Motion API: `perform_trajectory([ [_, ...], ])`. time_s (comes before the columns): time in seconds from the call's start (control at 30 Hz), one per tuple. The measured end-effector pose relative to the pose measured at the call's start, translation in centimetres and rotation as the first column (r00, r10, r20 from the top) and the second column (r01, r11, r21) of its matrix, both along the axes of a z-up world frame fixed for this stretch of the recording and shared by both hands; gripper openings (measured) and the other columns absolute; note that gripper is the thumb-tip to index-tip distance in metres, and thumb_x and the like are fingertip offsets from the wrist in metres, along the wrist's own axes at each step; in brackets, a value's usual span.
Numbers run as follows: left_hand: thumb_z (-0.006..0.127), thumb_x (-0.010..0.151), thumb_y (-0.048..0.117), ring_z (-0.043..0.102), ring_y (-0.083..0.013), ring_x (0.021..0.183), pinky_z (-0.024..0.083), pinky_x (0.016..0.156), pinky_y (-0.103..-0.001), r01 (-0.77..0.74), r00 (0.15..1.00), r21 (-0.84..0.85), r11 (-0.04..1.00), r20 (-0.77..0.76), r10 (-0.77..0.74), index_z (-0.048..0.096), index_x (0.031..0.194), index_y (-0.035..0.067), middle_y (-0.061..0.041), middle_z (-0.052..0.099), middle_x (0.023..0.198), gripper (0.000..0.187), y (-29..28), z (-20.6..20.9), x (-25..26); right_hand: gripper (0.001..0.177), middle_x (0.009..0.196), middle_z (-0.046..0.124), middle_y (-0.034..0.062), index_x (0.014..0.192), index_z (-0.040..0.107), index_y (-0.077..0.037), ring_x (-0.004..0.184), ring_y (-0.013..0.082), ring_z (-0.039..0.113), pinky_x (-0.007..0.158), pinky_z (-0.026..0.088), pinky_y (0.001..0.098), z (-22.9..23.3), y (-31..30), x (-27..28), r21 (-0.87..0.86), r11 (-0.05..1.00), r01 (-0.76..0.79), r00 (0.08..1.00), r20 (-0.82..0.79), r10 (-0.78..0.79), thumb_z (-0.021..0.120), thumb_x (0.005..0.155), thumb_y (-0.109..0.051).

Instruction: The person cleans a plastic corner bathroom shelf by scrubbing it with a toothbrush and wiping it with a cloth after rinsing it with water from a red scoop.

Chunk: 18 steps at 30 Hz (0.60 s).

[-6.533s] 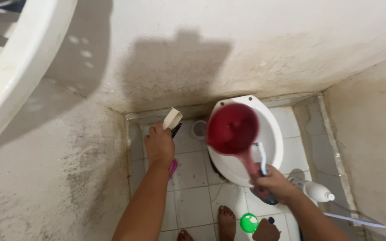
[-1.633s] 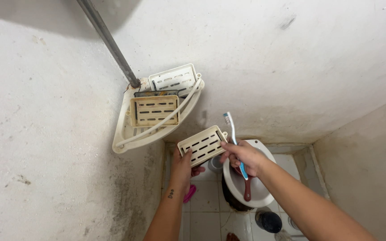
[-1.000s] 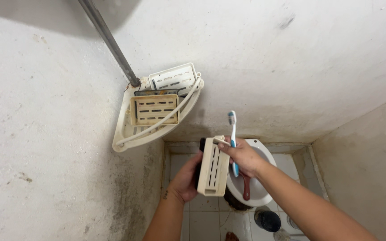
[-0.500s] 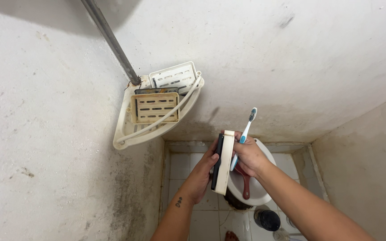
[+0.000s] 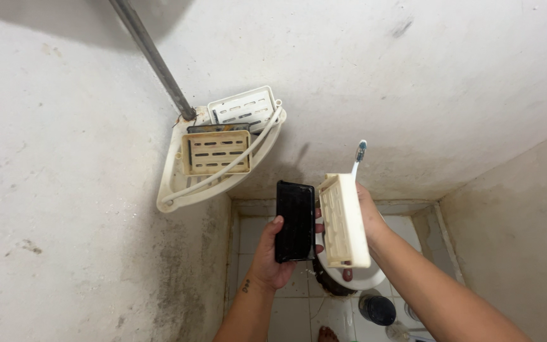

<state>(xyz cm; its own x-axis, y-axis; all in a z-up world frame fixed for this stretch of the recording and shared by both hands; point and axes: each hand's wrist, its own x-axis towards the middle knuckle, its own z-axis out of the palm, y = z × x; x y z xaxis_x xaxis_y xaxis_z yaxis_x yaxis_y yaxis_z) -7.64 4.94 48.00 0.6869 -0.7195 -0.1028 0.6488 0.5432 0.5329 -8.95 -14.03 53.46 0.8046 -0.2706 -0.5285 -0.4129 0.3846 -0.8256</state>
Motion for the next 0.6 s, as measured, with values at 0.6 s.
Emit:
perform_trajectory([
  [0.6, 0.054, 0.094, 0.054, 0.066, -0.0186, 0.113, 0.056, 0.093, -0.036, -0.010, 0.996, 0.236, 0.972, 0.089, -0.011, 0.046, 0.150, 0.011, -0.009, 0.066, 0.126, 0.071, -0.4, 0.6, -0.3, 0.006, 0.083, 0.072, 0.0024, 0.096, 0.070, -0.001, 0.077, 0.0092, 0.065, 0.071, 0.055, 0.0274, -3.1, -1.2, 0.4, -0.386, 0.922, -0.008, 0.929, 0.338, 0.150, 0.068, 0.093, -0.007],
])
